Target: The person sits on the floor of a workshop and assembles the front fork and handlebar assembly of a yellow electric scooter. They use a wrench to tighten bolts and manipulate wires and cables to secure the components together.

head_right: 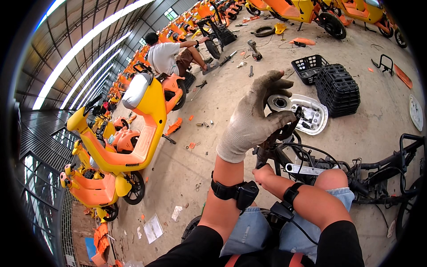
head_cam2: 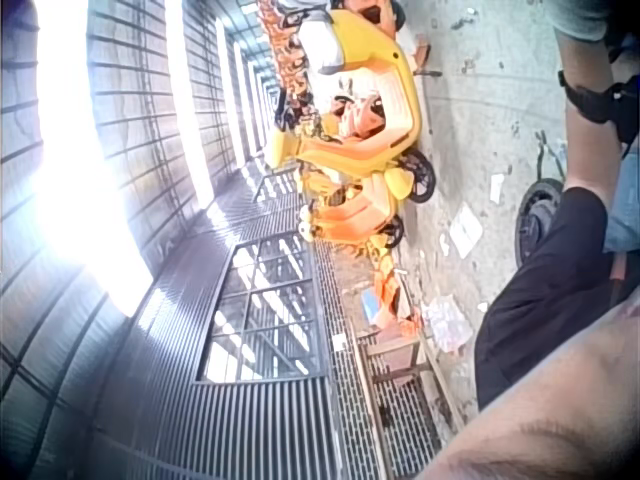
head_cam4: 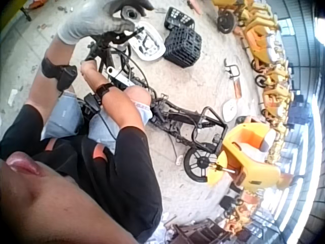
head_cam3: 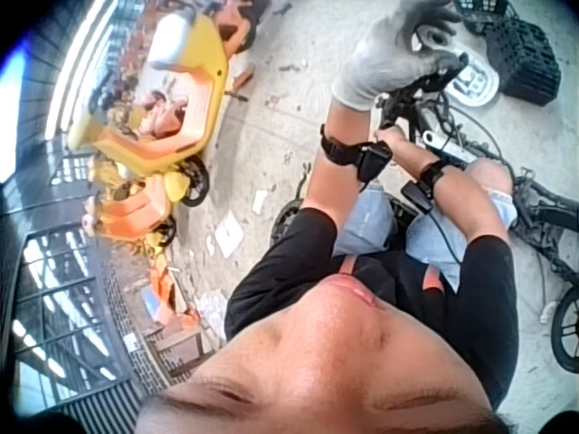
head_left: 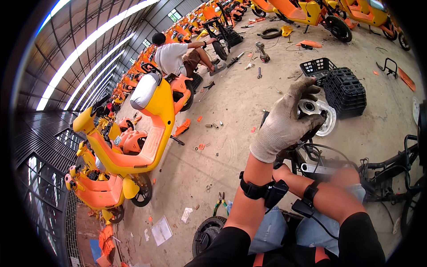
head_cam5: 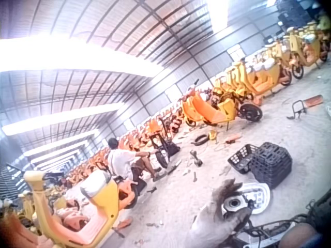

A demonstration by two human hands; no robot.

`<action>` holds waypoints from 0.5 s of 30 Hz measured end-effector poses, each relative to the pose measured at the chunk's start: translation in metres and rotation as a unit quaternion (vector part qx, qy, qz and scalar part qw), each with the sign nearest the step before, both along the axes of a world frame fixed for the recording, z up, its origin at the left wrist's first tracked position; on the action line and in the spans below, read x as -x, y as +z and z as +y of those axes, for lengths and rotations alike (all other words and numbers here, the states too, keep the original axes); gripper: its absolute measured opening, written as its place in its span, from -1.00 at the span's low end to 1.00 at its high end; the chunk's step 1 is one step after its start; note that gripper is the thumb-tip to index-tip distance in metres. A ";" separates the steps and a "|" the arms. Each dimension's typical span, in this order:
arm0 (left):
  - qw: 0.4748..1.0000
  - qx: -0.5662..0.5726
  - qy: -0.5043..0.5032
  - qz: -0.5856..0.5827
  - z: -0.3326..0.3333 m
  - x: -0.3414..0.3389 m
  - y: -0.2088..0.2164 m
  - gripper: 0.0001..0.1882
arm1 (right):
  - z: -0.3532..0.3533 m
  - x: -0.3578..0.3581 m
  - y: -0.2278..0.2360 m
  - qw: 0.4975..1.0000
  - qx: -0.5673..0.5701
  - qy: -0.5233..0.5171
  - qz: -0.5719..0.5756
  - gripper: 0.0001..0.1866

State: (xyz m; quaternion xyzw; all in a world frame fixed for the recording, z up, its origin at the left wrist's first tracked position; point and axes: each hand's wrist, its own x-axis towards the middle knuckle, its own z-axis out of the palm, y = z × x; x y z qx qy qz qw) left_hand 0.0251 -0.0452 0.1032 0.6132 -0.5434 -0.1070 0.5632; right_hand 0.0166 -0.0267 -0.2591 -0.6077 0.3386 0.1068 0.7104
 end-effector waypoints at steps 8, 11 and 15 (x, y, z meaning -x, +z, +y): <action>1.000 0.002 -0.014 0.019 0.000 0.000 0.000 -0.10 | 0.002 -0.002 -0.001 1.000 0.004 0.001 -0.001 -0.78; 1.000 0.000 -0.015 0.016 0.000 0.000 -0.001 -0.10 | 0.002 -0.002 0.000 1.000 0.006 0.000 -0.001 -0.78; 1.000 0.012 -0.022 0.018 -0.002 0.000 -0.001 -0.10 | 0.000 -0.001 0.000 1.000 0.009 -0.003 0.005 -0.78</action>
